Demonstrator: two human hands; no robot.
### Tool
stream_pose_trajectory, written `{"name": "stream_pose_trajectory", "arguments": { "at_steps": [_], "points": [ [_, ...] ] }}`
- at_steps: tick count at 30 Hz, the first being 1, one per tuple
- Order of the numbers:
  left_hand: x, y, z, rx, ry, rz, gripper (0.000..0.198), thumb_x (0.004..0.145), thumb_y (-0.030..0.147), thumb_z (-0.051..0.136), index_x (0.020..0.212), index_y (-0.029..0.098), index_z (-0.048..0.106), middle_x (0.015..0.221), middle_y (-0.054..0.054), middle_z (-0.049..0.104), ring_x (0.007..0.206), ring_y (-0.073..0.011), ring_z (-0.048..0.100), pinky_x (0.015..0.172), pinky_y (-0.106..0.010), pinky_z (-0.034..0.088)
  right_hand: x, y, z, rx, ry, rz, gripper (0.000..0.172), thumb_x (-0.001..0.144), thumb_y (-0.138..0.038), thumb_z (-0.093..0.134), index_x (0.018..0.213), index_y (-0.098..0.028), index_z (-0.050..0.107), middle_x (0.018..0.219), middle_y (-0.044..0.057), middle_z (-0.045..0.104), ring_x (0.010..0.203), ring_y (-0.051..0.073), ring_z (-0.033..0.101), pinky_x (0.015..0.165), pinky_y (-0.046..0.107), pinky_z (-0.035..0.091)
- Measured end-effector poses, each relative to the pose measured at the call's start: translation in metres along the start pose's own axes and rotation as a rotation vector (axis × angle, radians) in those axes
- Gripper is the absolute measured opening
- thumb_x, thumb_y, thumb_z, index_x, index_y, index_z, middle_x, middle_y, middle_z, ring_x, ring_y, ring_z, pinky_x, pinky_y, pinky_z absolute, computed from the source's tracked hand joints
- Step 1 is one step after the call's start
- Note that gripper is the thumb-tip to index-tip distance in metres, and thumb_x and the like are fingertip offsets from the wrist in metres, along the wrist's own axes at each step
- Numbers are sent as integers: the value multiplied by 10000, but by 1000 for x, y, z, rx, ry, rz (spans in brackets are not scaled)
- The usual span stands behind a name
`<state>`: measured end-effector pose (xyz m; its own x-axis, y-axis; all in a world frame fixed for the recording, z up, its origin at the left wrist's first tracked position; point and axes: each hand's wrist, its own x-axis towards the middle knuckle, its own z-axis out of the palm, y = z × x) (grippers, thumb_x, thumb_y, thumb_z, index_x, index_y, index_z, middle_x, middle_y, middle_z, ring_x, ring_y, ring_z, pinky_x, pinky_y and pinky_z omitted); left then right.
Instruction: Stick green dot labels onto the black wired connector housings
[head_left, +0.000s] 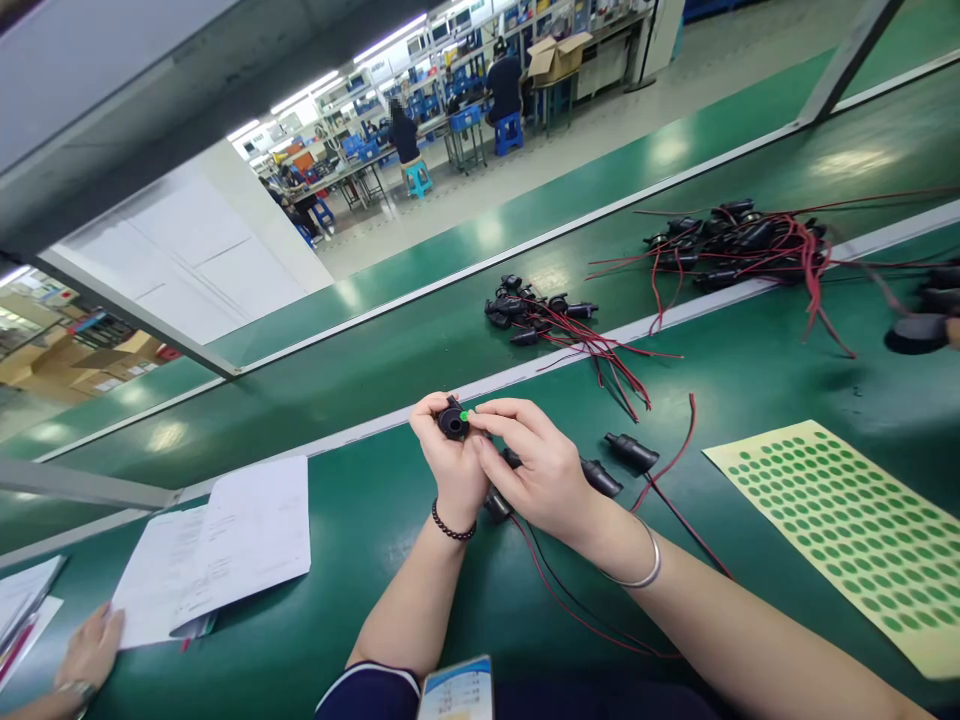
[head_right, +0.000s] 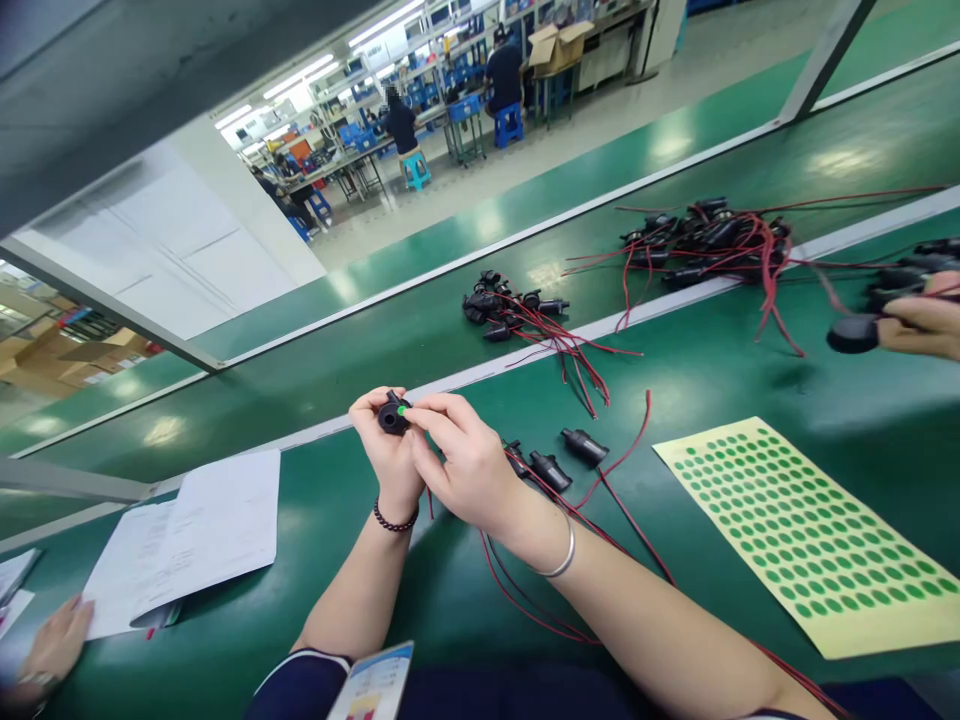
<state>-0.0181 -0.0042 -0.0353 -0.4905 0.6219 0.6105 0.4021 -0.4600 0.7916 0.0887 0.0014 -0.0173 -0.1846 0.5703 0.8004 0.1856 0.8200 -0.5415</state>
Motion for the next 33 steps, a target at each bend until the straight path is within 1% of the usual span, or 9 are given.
{"name": "stream_pose_trajectory", "arguments": {
  "at_steps": [3,6,11,16,22,29,33],
  "points": [
    [0,-1,0,36,10,45,269,807,332,620,967,232,429,991,-37,479,976,-193,541,862,-366,451,-1,-1,0,-5,-1,4,234,894,-126,532,1087,-192,647,1009,106,662,913,192,673,796,341,607],
    [0,-1,0,36,18,74,256,809,303,617,959,234,421,986,-31,477,980,-188,539,870,-366,445,-2,-1,0,5,0,6,246,894,-122,528,1090,-198,656,1010,103,668,914,194,676,794,338,609],
    [-2,0,0,34,39,83,270,813,317,620,957,241,404,978,-28,471,980,-191,538,854,-366,445,-4,-3,2,29,31,-4,245,886,-94,537,1077,-166,672,1010,115,679,927,193,679,798,319,605],
    [-4,1,3,3,38,86,279,816,319,628,953,243,397,982,-28,465,962,-184,536,851,-366,441,-4,-3,2,54,44,39,244,891,-97,535,1053,-192,690,993,100,692,920,190,687,795,318,603],
    [-4,1,4,-34,6,74,262,820,279,626,950,244,401,970,-23,469,938,-172,536,840,-355,443,-1,-3,-1,58,41,73,231,900,-115,522,1009,-211,702,958,87,703,885,188,693,779,327,605],
    [-2,2,3,-35,-38,66,265,798,234,633,929,242,404,956,-15,480,923,-166,546,842,-349,447,0,-2,-3,36,51,47,194,882,-83,535,964,-170,688,932,102,698,869,175,688,771,292,599],
    [-1,1,2,-40,-71,31,271,773,196,637,922,236,414,960,-16,488,925,-163,547,844,-348,451,2,-1,-5,36,36,53,190,887,-95,529,958,-183,682,929,91,697,856,170,686,765,299,601]
  ]
}}
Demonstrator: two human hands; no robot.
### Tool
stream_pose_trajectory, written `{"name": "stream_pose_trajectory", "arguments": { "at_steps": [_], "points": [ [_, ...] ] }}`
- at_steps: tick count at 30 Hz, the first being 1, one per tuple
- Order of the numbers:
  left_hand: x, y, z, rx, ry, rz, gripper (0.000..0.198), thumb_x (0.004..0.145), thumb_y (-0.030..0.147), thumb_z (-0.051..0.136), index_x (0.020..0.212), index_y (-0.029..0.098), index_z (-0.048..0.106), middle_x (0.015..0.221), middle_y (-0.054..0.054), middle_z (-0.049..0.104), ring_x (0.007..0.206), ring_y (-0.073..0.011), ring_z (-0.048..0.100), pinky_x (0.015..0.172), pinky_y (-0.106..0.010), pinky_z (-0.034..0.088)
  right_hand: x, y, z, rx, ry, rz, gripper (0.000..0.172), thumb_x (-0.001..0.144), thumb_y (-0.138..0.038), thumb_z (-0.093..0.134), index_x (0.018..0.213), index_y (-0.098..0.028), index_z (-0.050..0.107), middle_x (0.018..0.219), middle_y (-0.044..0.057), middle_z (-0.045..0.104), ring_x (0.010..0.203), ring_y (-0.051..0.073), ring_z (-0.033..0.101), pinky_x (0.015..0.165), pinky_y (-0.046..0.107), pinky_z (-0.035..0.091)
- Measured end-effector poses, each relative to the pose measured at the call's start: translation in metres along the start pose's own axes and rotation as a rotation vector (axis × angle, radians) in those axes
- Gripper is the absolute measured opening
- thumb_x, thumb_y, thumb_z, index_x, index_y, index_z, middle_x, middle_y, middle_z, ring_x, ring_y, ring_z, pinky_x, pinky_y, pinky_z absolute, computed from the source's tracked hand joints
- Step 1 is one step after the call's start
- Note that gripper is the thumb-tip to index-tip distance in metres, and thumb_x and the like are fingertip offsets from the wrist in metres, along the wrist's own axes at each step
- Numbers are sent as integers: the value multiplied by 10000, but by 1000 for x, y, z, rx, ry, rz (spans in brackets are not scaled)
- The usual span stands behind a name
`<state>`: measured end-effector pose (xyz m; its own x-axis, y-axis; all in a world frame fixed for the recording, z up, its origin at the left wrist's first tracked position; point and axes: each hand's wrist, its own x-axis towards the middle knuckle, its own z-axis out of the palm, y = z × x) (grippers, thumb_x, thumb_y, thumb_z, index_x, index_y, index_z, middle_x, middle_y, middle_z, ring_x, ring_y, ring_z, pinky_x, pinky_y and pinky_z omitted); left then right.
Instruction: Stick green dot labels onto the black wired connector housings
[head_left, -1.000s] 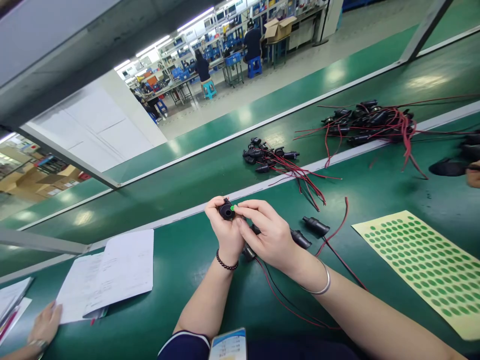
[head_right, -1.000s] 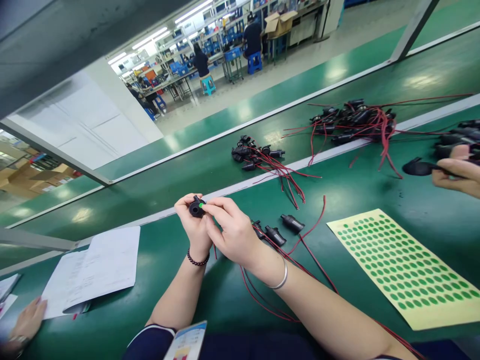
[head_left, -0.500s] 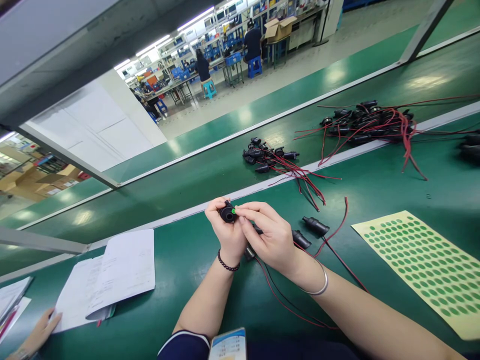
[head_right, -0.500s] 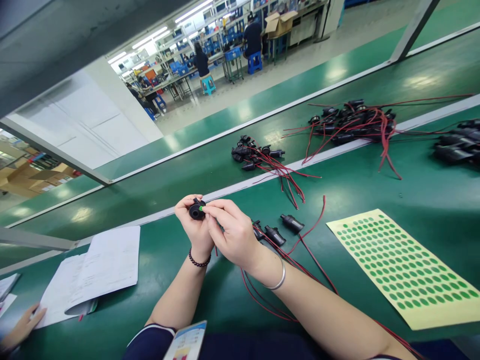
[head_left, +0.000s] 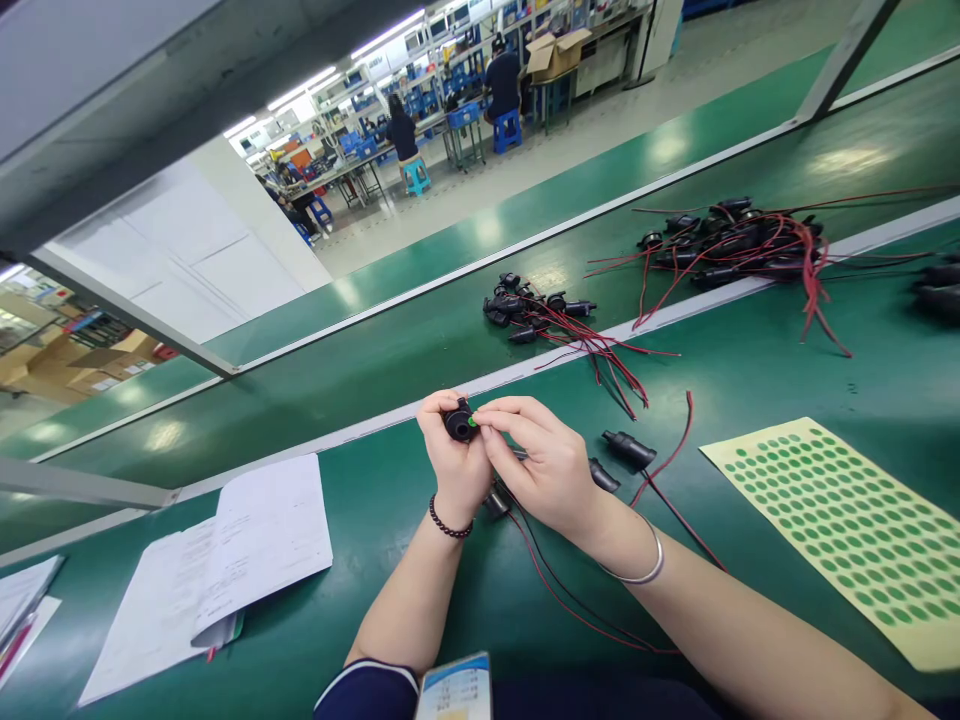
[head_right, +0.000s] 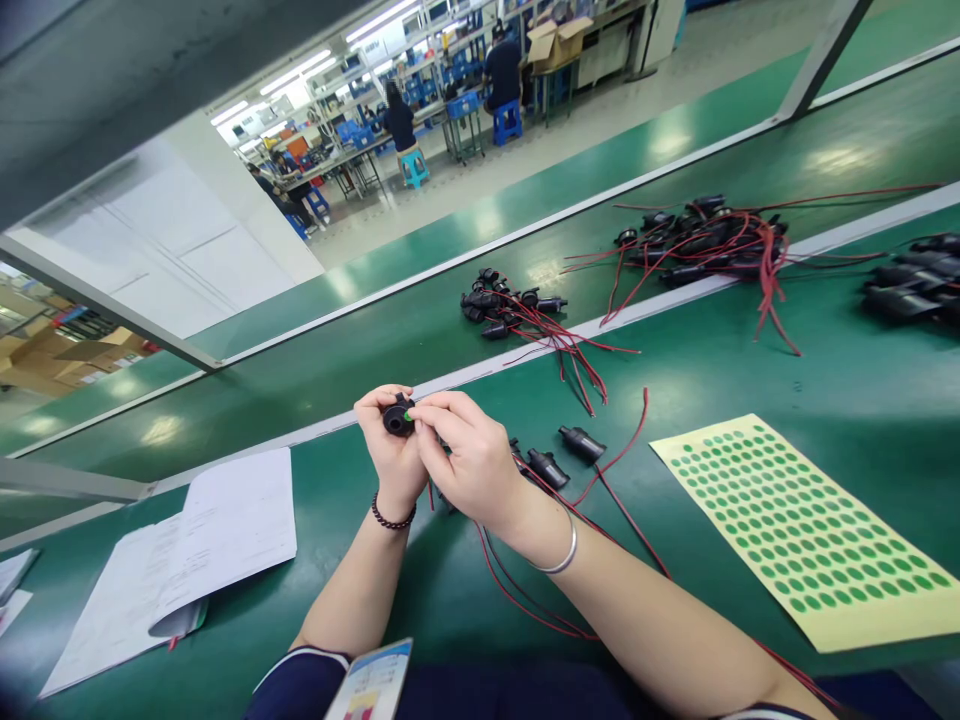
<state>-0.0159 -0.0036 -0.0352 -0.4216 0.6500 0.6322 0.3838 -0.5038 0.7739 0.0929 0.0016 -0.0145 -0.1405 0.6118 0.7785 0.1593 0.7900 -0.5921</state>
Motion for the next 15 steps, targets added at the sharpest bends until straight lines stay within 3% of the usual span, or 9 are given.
{"name": "stream_pose_trajectory", "arguments": {
  "at_steps": [8,15],
  "points": [
    [4,9,1,-256,-35,-230,321,686,117,663,877,235,433,909,6,505,864,-122,547,799,-278,454,2,0,0,4,-23,59,201,892,-122,536,992,-194,694,996,103,706,924,201,689,826,353,605],
    [4,8,1,-265,-22,-278,338,675,131,676,887,238,435,926,7,509,884,-125,558,826,-286,456,-4,0,3,-12,-26,35,252,895,-119,523,1052,-205,701,1030,99,700,942,203,691,843,352,605]
  ]
}}
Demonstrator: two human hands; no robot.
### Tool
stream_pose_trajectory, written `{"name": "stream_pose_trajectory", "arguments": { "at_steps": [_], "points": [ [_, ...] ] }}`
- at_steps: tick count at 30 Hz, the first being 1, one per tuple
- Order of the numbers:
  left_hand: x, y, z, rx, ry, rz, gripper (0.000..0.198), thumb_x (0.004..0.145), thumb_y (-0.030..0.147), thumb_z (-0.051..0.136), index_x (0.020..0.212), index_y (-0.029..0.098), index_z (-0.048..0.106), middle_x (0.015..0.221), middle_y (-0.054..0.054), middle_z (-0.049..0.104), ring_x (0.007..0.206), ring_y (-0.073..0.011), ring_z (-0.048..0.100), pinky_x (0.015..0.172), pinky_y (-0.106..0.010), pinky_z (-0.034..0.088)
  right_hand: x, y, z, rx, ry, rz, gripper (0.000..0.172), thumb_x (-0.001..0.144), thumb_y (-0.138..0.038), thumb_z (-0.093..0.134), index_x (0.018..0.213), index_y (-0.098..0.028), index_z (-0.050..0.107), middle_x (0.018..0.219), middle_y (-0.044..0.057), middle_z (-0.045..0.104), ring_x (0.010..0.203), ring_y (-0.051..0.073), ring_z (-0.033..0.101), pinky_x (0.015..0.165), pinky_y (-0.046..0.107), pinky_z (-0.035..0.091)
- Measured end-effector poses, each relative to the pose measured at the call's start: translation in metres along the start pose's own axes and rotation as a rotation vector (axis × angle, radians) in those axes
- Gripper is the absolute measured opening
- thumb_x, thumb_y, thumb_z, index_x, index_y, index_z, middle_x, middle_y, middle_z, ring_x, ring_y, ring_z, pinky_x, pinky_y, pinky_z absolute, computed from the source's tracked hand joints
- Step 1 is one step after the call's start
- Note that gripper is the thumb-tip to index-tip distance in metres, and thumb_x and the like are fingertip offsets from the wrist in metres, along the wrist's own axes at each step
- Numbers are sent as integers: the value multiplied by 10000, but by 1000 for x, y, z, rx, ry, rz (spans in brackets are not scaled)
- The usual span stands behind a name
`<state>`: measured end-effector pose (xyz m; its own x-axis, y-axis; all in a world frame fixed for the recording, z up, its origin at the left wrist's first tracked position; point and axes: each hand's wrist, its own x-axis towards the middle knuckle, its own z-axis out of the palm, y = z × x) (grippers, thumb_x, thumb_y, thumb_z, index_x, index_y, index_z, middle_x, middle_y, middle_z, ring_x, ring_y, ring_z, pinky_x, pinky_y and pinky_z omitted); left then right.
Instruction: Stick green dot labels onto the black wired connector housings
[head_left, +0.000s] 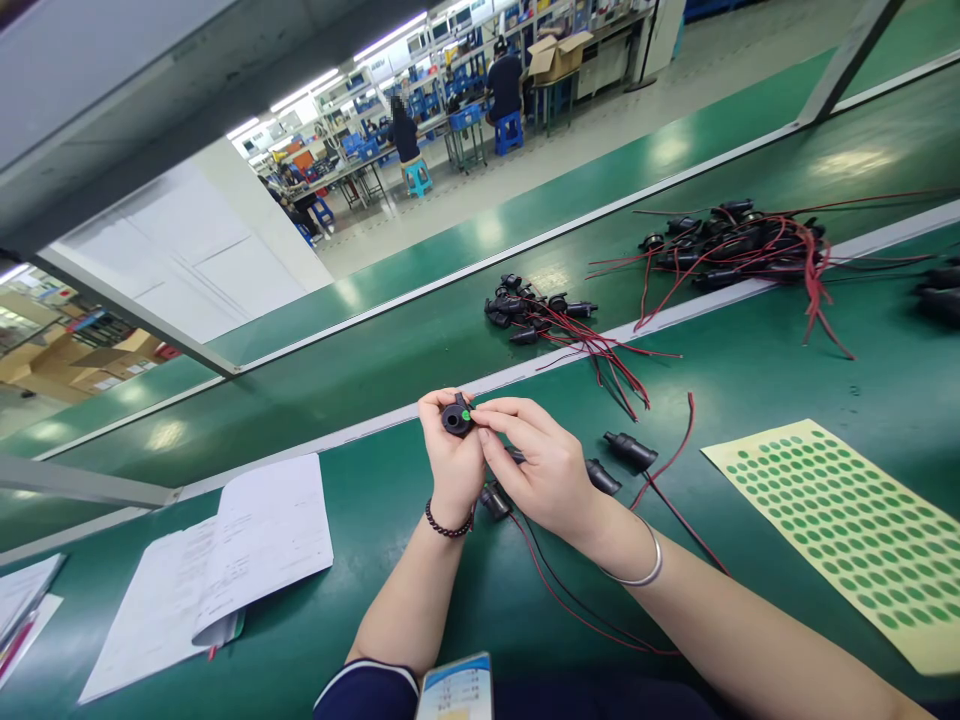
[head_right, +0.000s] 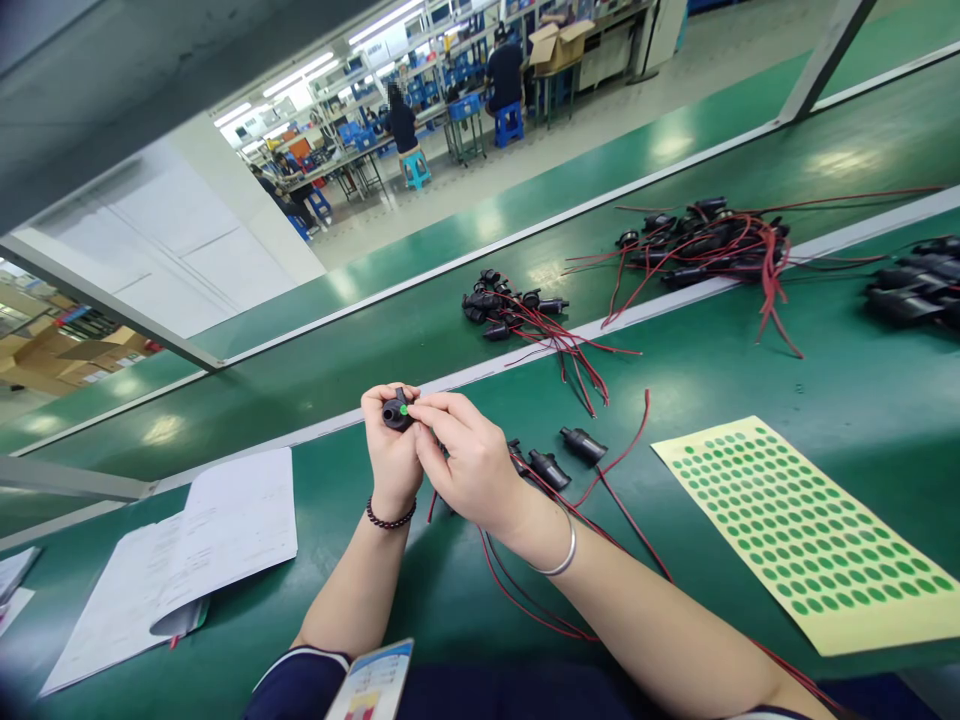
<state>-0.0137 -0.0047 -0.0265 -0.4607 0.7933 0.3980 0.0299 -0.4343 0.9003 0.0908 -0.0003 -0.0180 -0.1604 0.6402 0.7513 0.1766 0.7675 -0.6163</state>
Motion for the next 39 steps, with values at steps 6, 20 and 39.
{"name": "stream_pose_trajectory", "arguments": {
  "at_steps": [6,20,39],
  "points": [
    [-4,-2,2,33,35,31,317,731,144,660,933,241,436,953,-4,503,900,-127,542,846,-293,458,0,0,2,-4,-5,-54,256,886,-100,516,1053,-187,690,1020,109,696,951,197,690,816,329,611],
    [-1,-1,1,69,37,85,331,687,133,636,920,243,428,951,-7,480,905,-142,540,825,-300,454,6,0,-4,102,-37,41,164,858,-139,563,967,-210,662,961,80,709,903,199,685,810,362,597],
    [-4,-3,-3,238,5,138,294,772,217,647,962,242,424,987,-23,490,934,-168,539,838,-337,449,3,2,-2,-95,-31,-134,236,875,-90,493,997,-196,666,981,95,695,884,186,691,761,319,614]
  ]
}}
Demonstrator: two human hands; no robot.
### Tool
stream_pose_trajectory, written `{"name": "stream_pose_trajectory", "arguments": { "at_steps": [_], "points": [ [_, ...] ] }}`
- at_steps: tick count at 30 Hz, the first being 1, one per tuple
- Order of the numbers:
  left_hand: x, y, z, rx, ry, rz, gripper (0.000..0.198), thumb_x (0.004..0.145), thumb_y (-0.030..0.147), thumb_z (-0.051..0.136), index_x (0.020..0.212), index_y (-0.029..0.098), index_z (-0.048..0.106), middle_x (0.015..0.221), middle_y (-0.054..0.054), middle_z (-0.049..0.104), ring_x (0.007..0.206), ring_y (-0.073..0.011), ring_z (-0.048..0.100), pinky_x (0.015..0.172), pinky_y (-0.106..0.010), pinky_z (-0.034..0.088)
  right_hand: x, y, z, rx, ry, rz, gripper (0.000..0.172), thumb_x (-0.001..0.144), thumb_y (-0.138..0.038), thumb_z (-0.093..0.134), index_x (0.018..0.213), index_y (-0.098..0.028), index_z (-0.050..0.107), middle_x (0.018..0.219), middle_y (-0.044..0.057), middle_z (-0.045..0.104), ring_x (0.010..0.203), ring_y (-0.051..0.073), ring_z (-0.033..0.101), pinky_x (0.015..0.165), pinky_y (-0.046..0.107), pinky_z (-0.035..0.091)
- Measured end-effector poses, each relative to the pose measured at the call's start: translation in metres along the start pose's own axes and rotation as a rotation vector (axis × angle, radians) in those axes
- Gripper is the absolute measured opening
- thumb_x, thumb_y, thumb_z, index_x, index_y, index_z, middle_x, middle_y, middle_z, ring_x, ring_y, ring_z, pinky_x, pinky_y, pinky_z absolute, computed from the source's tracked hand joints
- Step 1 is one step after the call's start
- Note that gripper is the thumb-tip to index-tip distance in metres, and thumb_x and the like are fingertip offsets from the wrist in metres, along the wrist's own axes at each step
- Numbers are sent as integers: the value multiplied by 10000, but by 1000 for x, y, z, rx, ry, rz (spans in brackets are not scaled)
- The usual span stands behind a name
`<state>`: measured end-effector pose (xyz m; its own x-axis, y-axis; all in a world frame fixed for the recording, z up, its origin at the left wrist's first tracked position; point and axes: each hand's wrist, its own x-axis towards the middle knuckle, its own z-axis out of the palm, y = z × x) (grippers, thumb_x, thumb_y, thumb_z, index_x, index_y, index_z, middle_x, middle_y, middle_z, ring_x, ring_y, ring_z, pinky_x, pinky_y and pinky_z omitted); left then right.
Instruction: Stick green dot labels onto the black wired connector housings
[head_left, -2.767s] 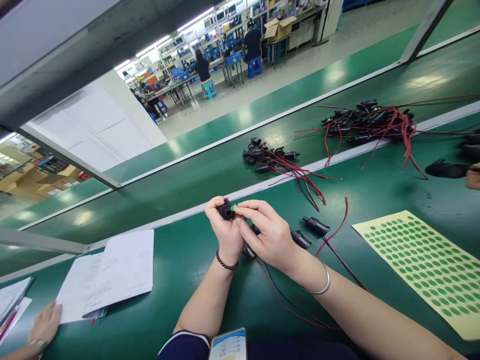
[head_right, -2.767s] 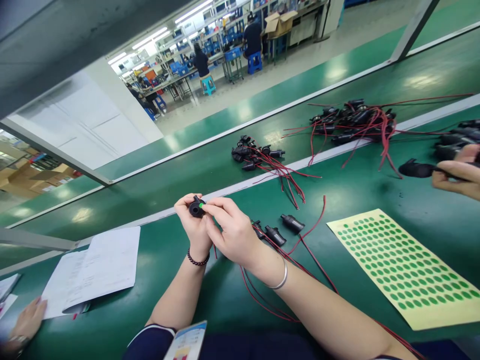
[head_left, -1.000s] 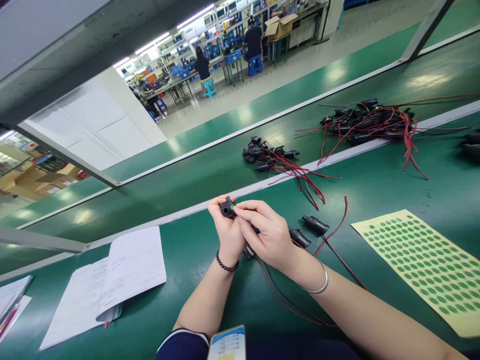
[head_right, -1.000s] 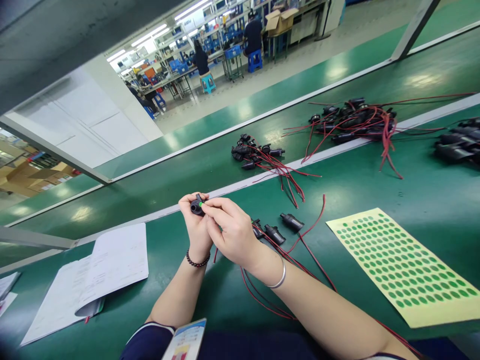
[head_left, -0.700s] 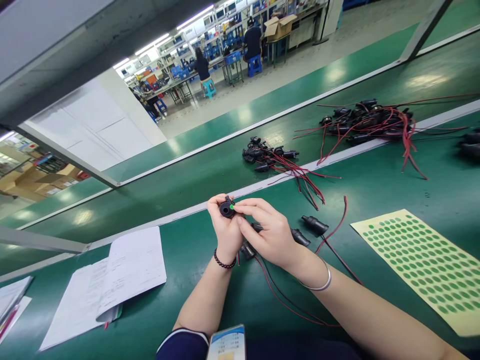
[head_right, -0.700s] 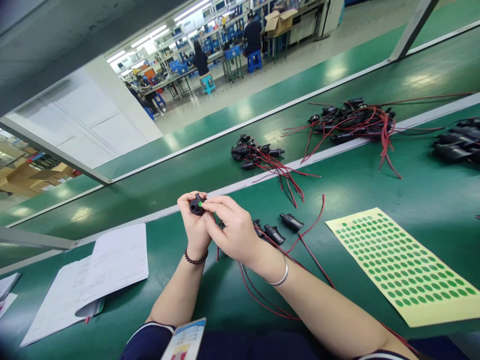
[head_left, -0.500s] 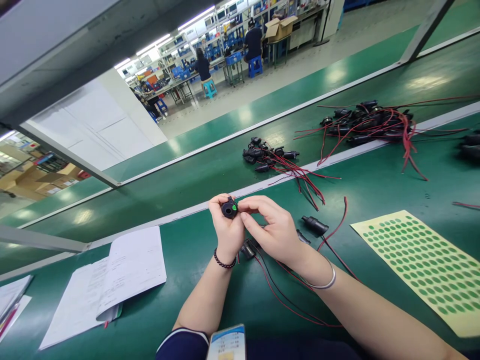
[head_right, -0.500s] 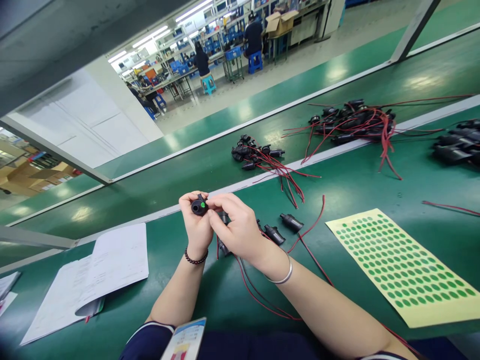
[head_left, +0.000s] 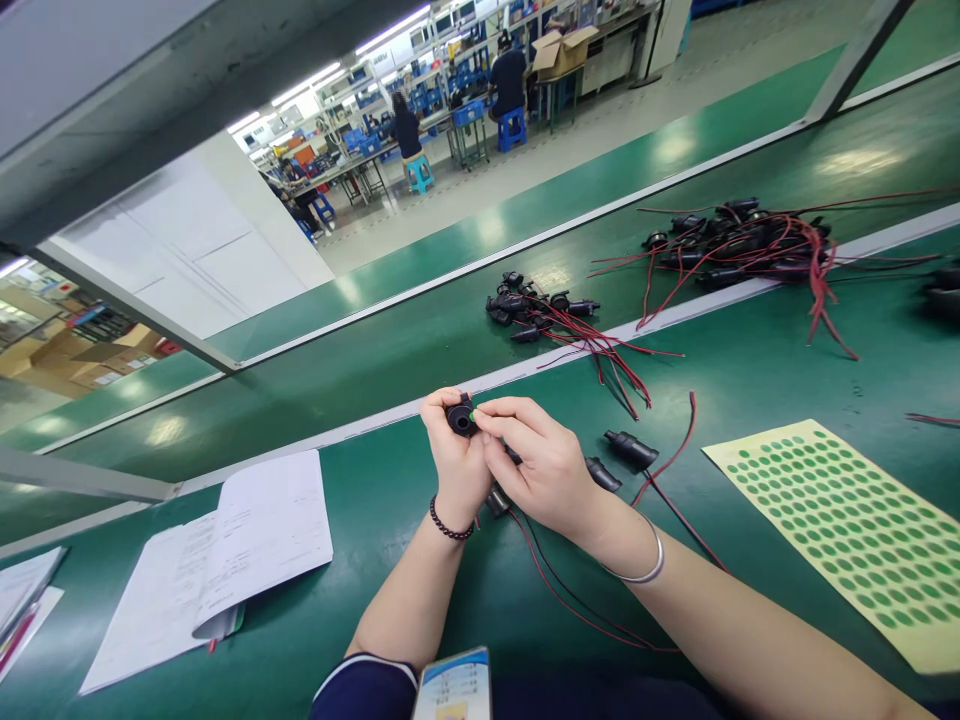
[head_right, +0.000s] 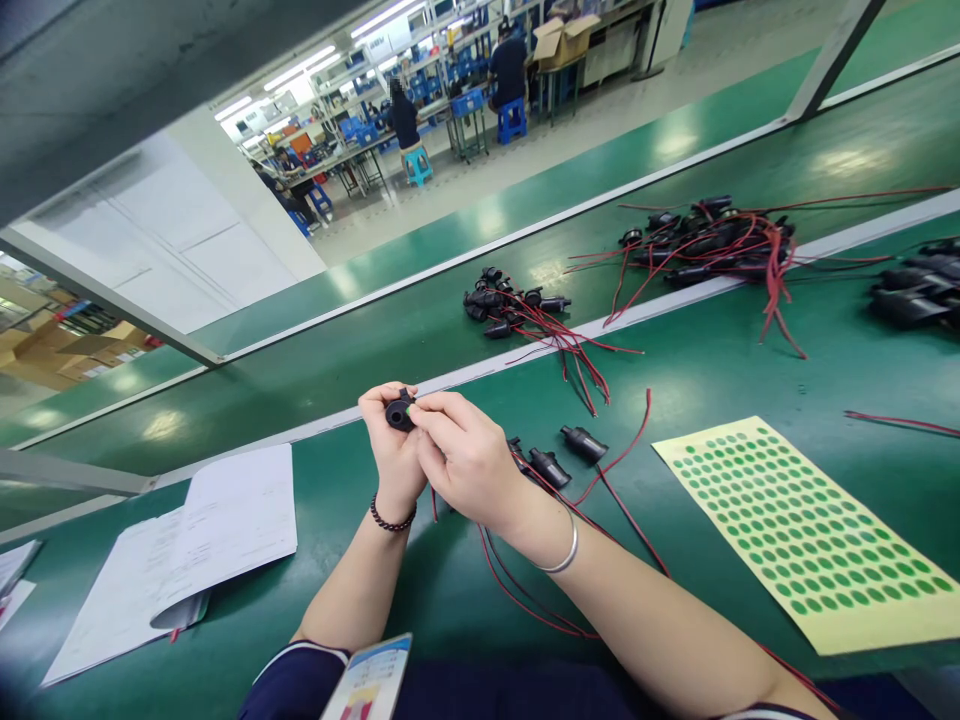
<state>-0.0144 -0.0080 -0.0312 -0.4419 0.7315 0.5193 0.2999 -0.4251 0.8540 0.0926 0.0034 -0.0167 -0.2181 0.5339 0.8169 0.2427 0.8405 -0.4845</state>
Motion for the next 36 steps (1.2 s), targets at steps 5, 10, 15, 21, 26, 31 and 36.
{"name": "stream_pose_trajectory", "arguments": {
  "at_steps": [5,10,15,21,26,31,36],
  "points": [
    [1,-2,0,-55,-33,3,304,752,164,629,960,246,423,980,-16,484,921,-159,530,842,-333,444,2,1,-3,58,-26,48,204,860,-94,512,969,-179,662,984,114,698,912,206,684,792,346,602],
    [4,-2,0,-105,-53,46,335,704,92,599,938,244,415,960,-9,479,904,-150,517,838,-323,428,8,2,-11,257,-76,228,130,850,-135,569,915,-195,665,943,83,716,885,194,689,799,337,585],
    [5,-3,0,-49,-91,159,304,734,79,566,943,242,419,938,-9,476,897,-151,515,829,-329,425,14,3,-16,329,-100,374,86,830,-166,591,828,-197,672,863,58,719,802,183,680,743,314,565],
    [5,-3,-2,-3,-132,255,260,782,121,568,944,244,406,924,-13,475,895,-162,519,816,-349,435,19,4,-22,442,-163,507,73,791,-199,619,737,-191,666,806,43,710,741,172,660,693,297,551],
    [5,-3,-2,12,-152,275,233,813,152,560,955,246,402,928,-17,471,895,-167,517,808,-358,440,20,5,-24,480,-171,533,62,763,-182,626,730,-185,678,792,41,701,724,160,650,688,288,553],
    [4,-4,-1,52,-143,323,208,826,174,551,952,248,403,910,-16,473,872,-170,515,790,-360,447,19,4,-25,480,-166,530,73,739,-152,638,685,-191,666,795,39,707,738,165,660,700,292,553],
    [5,-8,1,120,-123,431,198,821,161,546,949,248,423,891,-13,477,872,-179,512,780,-366,442,19,4,-27,467,-158,547,95,707,-131,649,632,-188,658,787,35,694,739,161,660,701,287,544]
  ]
}}
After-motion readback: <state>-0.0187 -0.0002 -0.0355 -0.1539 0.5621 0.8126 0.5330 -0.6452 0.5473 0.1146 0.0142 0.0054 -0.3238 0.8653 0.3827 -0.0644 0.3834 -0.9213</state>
